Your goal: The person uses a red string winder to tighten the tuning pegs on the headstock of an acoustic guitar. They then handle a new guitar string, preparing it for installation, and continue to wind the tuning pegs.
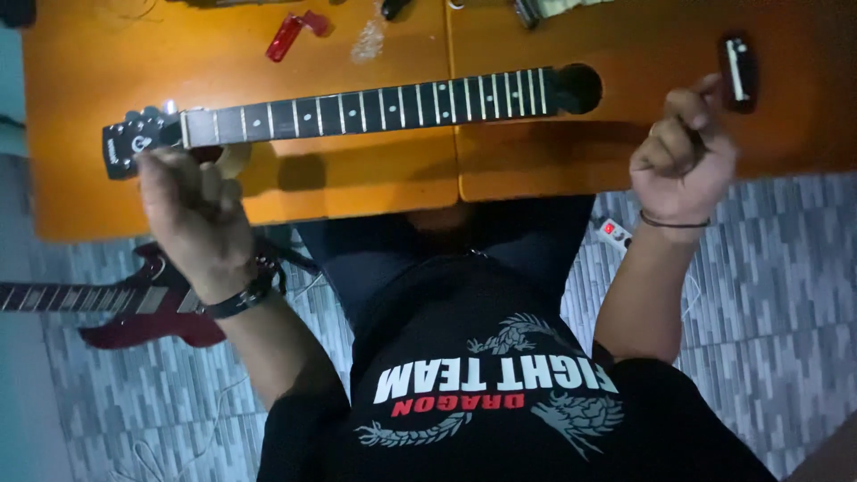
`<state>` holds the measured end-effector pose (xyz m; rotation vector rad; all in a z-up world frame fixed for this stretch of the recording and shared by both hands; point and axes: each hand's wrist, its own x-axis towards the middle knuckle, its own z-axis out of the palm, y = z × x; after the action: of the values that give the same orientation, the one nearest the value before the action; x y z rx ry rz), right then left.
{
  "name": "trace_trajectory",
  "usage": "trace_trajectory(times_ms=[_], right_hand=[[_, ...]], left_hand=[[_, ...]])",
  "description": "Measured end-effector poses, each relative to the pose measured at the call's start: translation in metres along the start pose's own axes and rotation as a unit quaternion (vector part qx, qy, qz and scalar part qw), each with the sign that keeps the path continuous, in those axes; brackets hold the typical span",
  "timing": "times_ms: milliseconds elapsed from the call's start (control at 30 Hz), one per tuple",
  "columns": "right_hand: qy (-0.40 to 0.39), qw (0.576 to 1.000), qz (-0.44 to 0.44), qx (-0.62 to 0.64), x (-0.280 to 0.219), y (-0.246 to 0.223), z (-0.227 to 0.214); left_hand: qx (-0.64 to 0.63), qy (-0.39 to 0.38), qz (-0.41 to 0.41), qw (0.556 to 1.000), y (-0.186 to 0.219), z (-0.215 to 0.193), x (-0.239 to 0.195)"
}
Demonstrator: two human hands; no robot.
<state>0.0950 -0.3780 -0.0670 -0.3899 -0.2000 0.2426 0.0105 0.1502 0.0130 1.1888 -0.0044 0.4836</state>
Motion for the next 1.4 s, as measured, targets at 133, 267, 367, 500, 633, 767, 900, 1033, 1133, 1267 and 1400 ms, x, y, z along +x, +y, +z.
trace_trajectory(times_ms=[133,267,367,500,633,767,900,1033,1133,1267,1400], right_hand=[[0.029,0.999,-0.031,0.005,-0.004,-0.004,-0.013],[0.018,0.998,-0.059,0.015,-0.004,-0.006,-0.017],[0.034,0.997,-0.060,0.018,-0.002,-0.001,-0.013],[0.014,0.996,-0.086,-0.008,0.006,0.014,-0.005],[-0.060,0.997,-0.056,-0.015,0.021,0.040,0.023],[-0.031,0.958,-0.103,-0.267,0.049,0.076,0.089],[-0.104,0.818,-0.113,-0.554,0.092,0.114,0.136],[-0.200,0.757,-0.062,-0.620,0.130,0.136,0.183],[-0.242,0.717,-0.072,-0.649,0.159,0.146,0.204],[-0.311,0.610,0.008,-0.729,0.201,0.150,0.201],[-0.428,0.546,-0.032,-0.720,0.279,0.155,0.168]], left_hand=[[-0.106,0.003,-0.021,0.994,-0.003,-0.019,0.002],[-0.143,-0.010,-0.003,0.990,-0.014,-0.055,0.006],[-0.191,-0.006,-0.018,0.981,-0.019,-0.062,0.005],[-0.106,-0.073,0.028,0.991,-0.018,-0.033,0.005],[-0.102,0.130,-0.030,0.986,-0.029,0.032,0.005],[0.089,0.011,0.044,0.995,-0.046,0.067,0.029],[0.353,-0.074,0.229,0.904,-0.047,0.101,0.056],[0.410,-0.172,0.280,0.851,-0.041,0.133,0.072],[0.480,-0.193,0.284,0.807,-0.032,0.137,0.082],[0.279,-0.266,0.124,0.914,-0.045,0.120,0.109],[0.301,-0.170,0.129,0.929,-0.065,0.108,0.135]])
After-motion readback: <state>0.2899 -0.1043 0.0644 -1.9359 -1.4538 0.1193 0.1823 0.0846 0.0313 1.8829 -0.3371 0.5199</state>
